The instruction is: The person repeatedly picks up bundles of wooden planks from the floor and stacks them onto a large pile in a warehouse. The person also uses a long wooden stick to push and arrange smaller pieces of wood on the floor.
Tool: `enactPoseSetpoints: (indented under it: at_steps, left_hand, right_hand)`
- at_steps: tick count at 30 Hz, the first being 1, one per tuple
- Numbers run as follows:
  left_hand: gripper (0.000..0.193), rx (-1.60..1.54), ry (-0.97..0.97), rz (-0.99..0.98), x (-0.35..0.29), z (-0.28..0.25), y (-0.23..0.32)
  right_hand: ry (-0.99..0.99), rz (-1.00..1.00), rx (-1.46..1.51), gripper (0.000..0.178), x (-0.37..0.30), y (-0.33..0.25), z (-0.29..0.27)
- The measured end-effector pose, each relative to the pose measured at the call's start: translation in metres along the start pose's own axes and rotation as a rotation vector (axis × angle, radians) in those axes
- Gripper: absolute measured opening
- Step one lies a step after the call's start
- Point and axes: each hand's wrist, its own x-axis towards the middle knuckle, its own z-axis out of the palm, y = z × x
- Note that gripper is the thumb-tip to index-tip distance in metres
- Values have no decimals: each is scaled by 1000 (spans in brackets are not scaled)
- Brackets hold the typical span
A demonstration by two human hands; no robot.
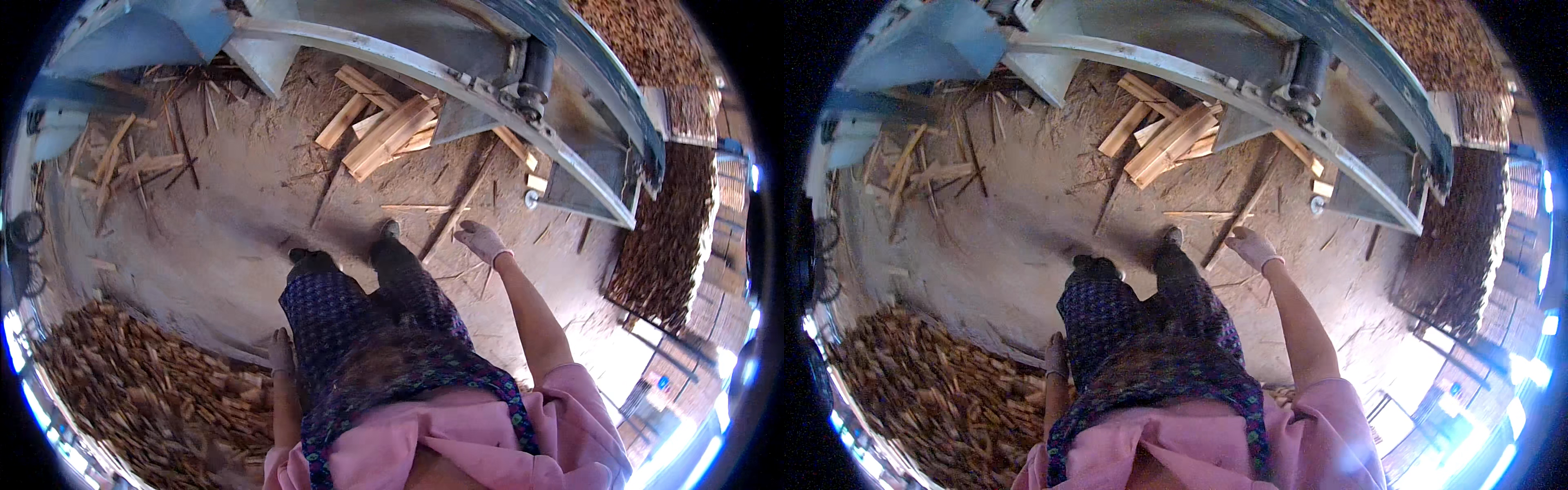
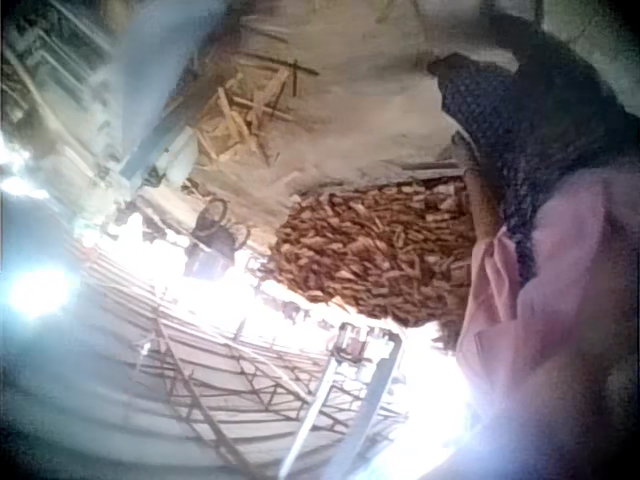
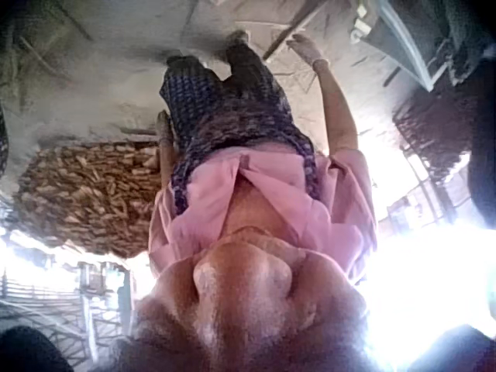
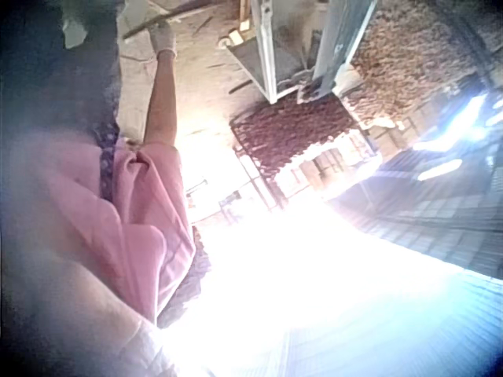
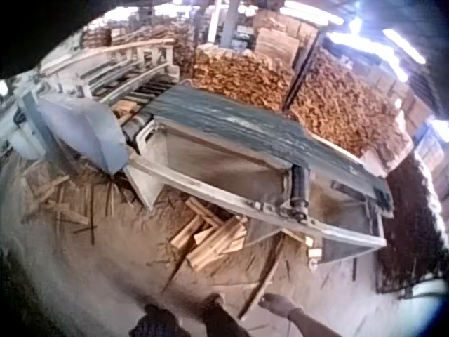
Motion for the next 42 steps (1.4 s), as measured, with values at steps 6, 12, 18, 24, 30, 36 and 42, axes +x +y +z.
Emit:
enactPoseSetpoints:
  at_steps: [6, 12, 18, 24, 30, 36, 42]
  left_hand:
    - [66, -82, -53, 4, -21, 50, 17]
    - [68, -146, -52, 41, 32, 87, 15]
    - [64, -138, -109, 170, 30, 135, 56]
    - [61, -466, -235, 40, 23, 220, 63]
    - [64, -415, -358, -113, 97, 380, 77]
    - [91, -745, -625, -345, 249, 576, 113]
    - [73, -1031, -427, -253, 386, 724, 152]
  right_hand:
    - [-80, -54, -168, 67, 34, -16, -39]
    - [-229, -172, -311, 73, 17, -82, -26]
    - [-227, 41, -343, 69, 39, -99, -2]
    - [-196, -165, -396, 69, 121, -107, 20]
    - [-209, -239, -554, 73, 315, -102, 54]
    - [-52, -268, -880, 78, 541, -89, 53]
    - [90, -537, -1159, 70, 765, -90, -15]
